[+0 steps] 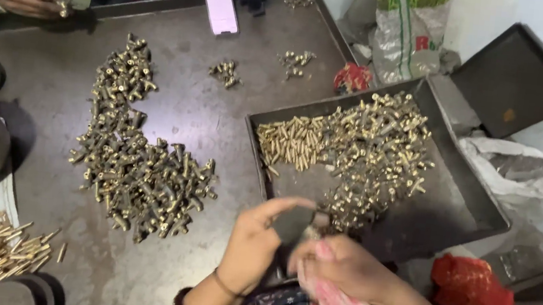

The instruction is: Sorting and wiping small brass pipe fittings on a metal workbench.

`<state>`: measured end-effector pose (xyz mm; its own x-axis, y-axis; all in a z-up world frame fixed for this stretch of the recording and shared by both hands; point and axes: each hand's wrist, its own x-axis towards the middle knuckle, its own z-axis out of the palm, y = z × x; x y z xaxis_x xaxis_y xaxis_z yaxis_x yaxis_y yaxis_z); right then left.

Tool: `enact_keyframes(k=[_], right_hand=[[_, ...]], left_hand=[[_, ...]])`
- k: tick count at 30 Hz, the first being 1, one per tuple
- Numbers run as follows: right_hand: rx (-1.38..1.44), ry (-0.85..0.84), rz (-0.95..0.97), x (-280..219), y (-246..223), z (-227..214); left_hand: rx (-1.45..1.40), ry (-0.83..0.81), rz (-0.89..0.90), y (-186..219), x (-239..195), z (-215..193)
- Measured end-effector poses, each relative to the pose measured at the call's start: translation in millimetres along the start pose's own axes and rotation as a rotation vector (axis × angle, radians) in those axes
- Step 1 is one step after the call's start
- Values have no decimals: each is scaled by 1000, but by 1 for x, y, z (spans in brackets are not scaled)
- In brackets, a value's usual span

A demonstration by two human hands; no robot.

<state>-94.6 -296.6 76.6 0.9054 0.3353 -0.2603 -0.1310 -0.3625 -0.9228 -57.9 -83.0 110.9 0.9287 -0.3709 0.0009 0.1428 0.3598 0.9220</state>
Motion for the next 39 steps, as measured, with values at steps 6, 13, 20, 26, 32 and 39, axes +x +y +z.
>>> enact_keyframes(k=[6,13,20,26,32,39], right_hand=[[-52,-85,367,39,2,-68],[-1085,280,448,81,55,-76],[-1047,297,407,80,19,-84],[-1079,206,499,79,22,-85],[-1016,269,418,83,47,-91],[-1058,230,493,104,58,-88]], left_hand=[[342,-22,192,-18,19,-52],[725,38,310,-46,18,-72],[638,142,-63,-22,41,-46],[807,-56,396,-18,49,-20],[838,-121,200,-23,39,-24],[852,-90,231,-19,20,-30]])
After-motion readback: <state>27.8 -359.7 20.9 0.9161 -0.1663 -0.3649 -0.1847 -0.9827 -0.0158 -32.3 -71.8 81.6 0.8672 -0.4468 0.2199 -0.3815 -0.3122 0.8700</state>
